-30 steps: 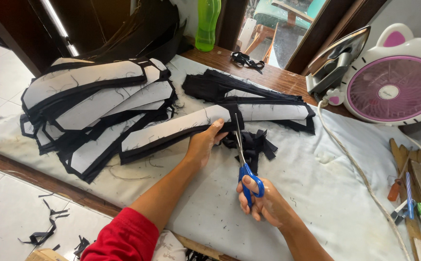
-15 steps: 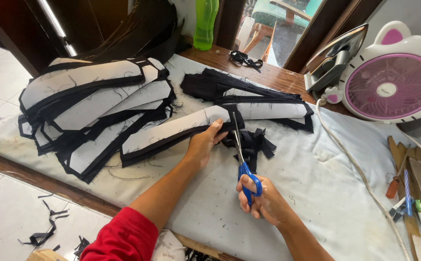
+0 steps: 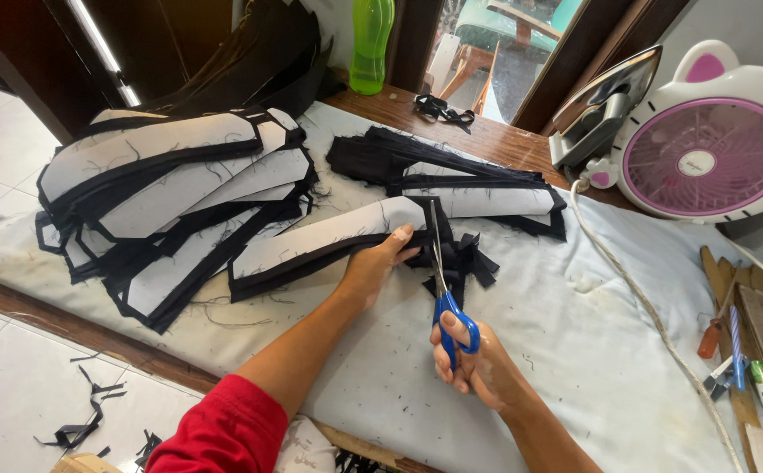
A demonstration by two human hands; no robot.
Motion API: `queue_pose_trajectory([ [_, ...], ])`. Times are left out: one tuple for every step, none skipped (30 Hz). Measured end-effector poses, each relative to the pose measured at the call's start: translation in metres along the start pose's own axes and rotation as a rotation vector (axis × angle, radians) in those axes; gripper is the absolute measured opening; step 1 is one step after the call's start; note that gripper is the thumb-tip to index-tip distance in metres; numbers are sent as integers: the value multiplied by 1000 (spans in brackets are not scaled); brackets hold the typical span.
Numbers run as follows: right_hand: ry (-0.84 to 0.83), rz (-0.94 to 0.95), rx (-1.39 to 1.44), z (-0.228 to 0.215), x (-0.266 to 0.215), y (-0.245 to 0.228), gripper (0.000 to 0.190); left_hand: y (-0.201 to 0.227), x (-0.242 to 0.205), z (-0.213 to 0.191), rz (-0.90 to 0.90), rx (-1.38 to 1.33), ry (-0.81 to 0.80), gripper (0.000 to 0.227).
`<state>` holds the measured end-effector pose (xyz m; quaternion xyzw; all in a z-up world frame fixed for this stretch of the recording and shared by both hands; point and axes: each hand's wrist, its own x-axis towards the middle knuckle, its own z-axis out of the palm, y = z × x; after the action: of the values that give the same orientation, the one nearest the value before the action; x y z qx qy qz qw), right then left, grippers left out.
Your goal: The person uses blue-handled scissors to cut black fabric pieces that are layered over white paper patterns. They trim the fabric along the pattern edges, rotate the pieces as needed, and place the finished cutouts onto a growing pile on the table.
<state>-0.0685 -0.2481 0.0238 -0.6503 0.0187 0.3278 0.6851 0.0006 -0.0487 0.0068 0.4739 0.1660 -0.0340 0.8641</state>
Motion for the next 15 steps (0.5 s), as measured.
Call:
queue_pose_trajectory([
  [1, 1, 1, 0, 1, 1, 49, 2, -2, 1, -2, 1, 0, 51],
  [18, 5, 2, -1, 3, 3, 48, 4, -4, 1, -13, 20, 4, 52],
  [35, 9, 2, -1, 4, 4, 47, 6, -6, 2, -24, 40, 8, 53],
  [35, 10, 2, 1, 3, 3, 47, 5, -5, 1, -24, 40, 9, 53],
  [46, 3, -5, 3, 1, 2, 47, 5, -4, 0, -27, 46, -11, 56],
  [56, -5, -14, 5, 0, 1, 46, 5, -4, -1, -29, 52, -31, 59],
  [55, -5, -15, 4, 1, 2, 46, 5, -3, -1, -28, 51, -30, 59],
  [62, -10, -25, 4, 2, 4, 46, 5, -3, -1, -39, 52, -16, 60],
  [68, -15, -35, 3, 3, 5, 46, 5, -2, -1, -50, 53, -3, 60],
  [68, -14, -35, 4, 3, 5, 46, 9, -6, 0, -50, 53, -3, 60],
  [77, -20, -28, 4, 2, 5, 43, 13, -9, 2, -61, 71, 21, 61],
  [86, -26, -20, 5, 2, 5, 40, 16, -13, 3, -72, 91, 46, 61],
  [86, -25, -20, 5, 2, 6, 40, 15, -10, 1, -72, 91, 46, 61],
  [77, -20, -16, 4, 2, 7, 37, 13, -8, 0, -58, 60, 47, 59],
  [68, -15, -13, 4, 3, 7, 35, 12, -6, -1, -43, 29, 48, 56],
])
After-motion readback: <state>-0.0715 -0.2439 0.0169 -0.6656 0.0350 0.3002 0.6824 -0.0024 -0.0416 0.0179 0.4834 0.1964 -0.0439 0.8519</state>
